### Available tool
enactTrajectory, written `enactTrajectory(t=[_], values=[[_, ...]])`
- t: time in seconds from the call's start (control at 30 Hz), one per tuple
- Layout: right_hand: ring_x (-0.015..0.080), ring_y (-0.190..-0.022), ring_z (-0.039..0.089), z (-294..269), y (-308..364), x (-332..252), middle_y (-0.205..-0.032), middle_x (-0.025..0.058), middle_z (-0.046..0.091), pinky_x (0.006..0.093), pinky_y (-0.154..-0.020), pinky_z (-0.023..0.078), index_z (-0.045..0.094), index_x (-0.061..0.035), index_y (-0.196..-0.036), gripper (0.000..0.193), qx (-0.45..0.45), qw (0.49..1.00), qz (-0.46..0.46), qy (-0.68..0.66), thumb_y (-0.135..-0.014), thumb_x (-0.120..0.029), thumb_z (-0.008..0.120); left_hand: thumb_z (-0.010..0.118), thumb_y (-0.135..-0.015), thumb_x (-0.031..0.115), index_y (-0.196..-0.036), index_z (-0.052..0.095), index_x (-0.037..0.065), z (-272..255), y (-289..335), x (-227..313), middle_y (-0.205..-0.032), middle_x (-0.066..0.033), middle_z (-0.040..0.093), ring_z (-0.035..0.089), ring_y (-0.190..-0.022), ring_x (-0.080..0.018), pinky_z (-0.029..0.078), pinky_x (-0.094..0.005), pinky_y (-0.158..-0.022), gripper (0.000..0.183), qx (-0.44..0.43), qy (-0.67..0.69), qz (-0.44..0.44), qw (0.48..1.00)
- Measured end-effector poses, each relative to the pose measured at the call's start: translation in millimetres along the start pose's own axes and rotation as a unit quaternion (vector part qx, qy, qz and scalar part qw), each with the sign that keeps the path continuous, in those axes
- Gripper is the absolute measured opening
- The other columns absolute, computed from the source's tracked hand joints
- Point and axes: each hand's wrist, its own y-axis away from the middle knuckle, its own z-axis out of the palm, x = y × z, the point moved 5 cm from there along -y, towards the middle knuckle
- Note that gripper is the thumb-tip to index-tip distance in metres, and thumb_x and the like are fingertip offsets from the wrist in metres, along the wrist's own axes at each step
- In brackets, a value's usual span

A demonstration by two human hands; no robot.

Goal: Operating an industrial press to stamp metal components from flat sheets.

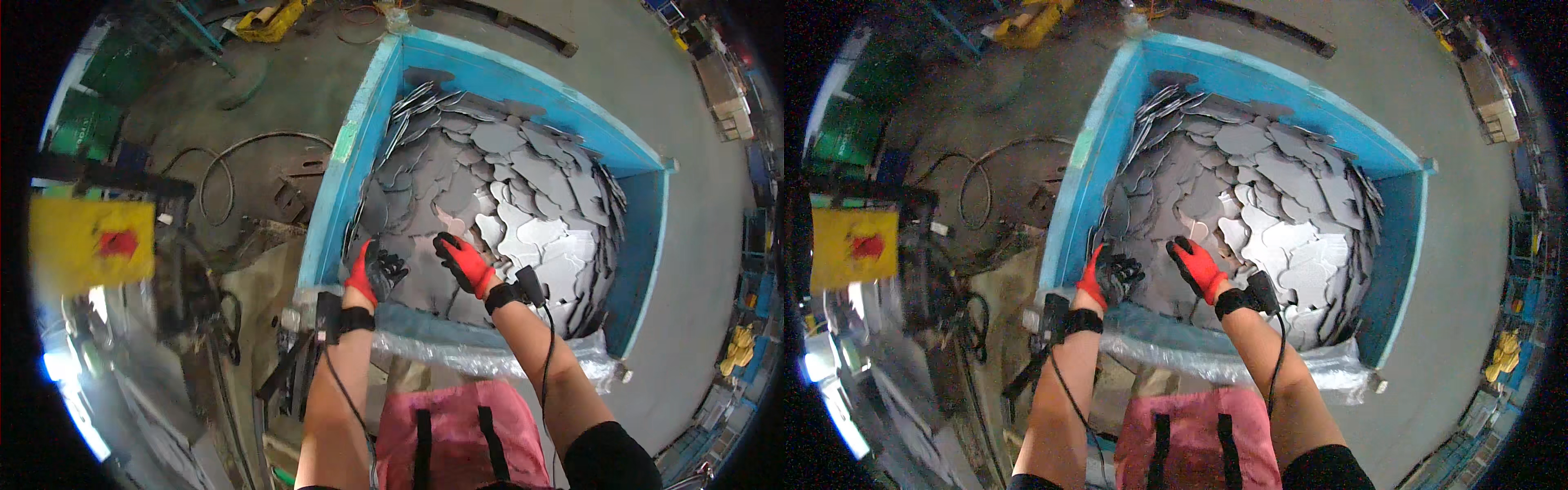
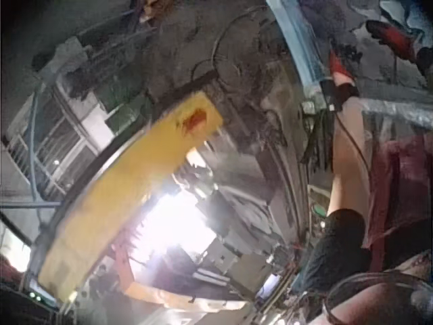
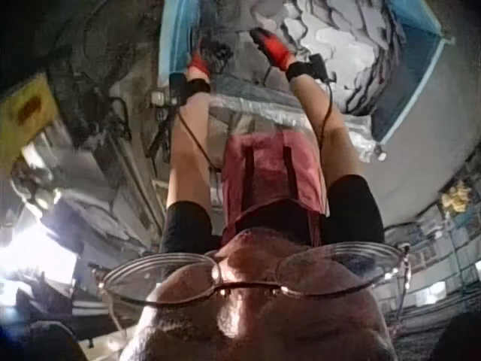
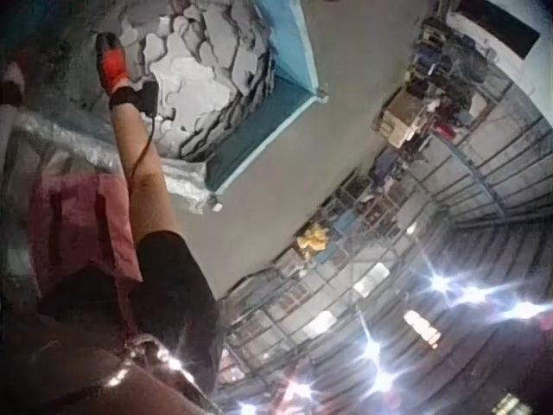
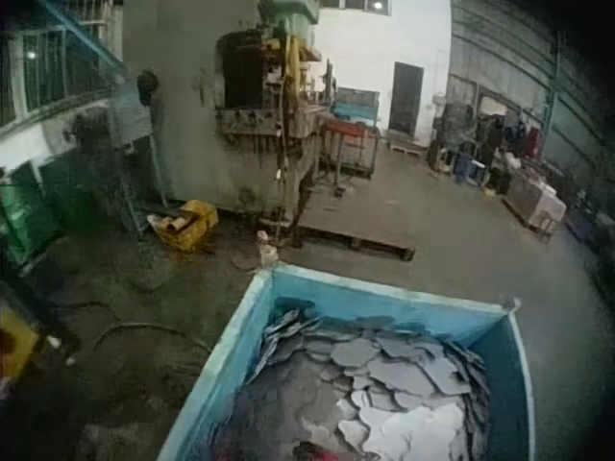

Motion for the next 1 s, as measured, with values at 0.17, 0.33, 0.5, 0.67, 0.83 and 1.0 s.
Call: enactTrajectory(t=[0.17,0.33,0.5,0.67,0.83,1.0], values=[[0.0354,-0.108,0.048,-6.5,-101.7,1.6,-0.118,0.0226,0.049,0.0399,-0.091,0.038,0.042,0.0018,-0.121,0.062,0.203,0.932,-0.043,0.298,-0.077,-0.040,0.056,0.057,-0.072,0.056,-0.107,0.053,0.015,-67.6,-128.5,-13.7,-0.092,-0.0099,0.053,0.054,-0.080,-0.0262,0.043,-0.0412,-0.077,0.054,0.106,0.059,0.013,0.992],[0.0352,-0.107,0.049,11.2,-135.3,23.6,-0.116,0.0236,0.050,0.0393,-0.087,0.041,0.045,0.0039,-0.117,0.063,0.267,0.825,0.097,0.488,-0.073,-0.038,0.062,0.054,-0.076,0.052,-0.104,0.057,0.018,-78.2,-173.8,1.1,-0.093,-0.0060,0.059,0.056,-0.075,-0.0225,0.045,-0.0366,-0.067,0.044,0.025,0.067,0.172,0.982],[0.0251,-0.068,0.056,-14.1,-141.7,13.4,-0.088,0.0157,0.060,0.0321,-0.062,0.045,0.049,0.0020,-0.114,0.047,0.123,0.958,-0.033,0.258,-0.078,-0.027,0.057,0.054,-0.078,0.048,-0.107,0.057,0.016,-65.7,-174.2,7.7,-0.096,-0.0046,0.061,0.057,-0.079,-0.0201,0.045,-0.0331,-0.068,0.044,-0.012,0.150,0.038,0.988],[0.0112,-0.051,0.047,-4.5,-144.9,-1.0,-0.060,0.0048,0.052,0.0270,-0.047,0.038,0.062,0.0000,-0.090,0.036,0.036,0.957,0.037,0.284,-0.079,-0.034,0.058,0.055,-0.080,0.041,-0.111,0.055,0.013,-47.8,-174.7,12.1,-0.103,-0.0071,0.058,0.056,-0.090,-0.0204,0.045,-0.0351,-0.079,0.042,-0.024,0.226,0.014,0.974],[0.0154,-0.047,0.050,4.6,-144.5,-9.6,-0.056,0.0053,0.053,0.0295,-0.046,0.039,0.062,0.0006,-0.089,0.039,0.044,0.938,0.035,0.342,-0.079,-0.037,0.057,0.053,-0.082,0.037,-0.116,0.053,0.011,-39.7,-171.0,16.0,-0.112,-0.0097,0.056,0.053,-0.098,-0.0286,0.045,-0.0403,-0.084,0.043,-0.061,0.266,0.025,0.962],[0.0271,-0.075,0.059,18.5,-167.8,18.7,-0.083,0.0143,0.061,0.0323,-0.068,0.046,0.058,-0.0087,-0.105,0.034,-0.059,0.922,-0.152,0.350,-0.079,-0.030,0.054,0.051,-0.084,0.032,-0.116,0.053,0.011,-34.5,-169.4,27.7,-0.114,-0.0111,0.055,0.054,-0.100,-0.0296,0.046,-0.0406,-0.085,0.039,-0.051,0.270,0.063,0.960]])
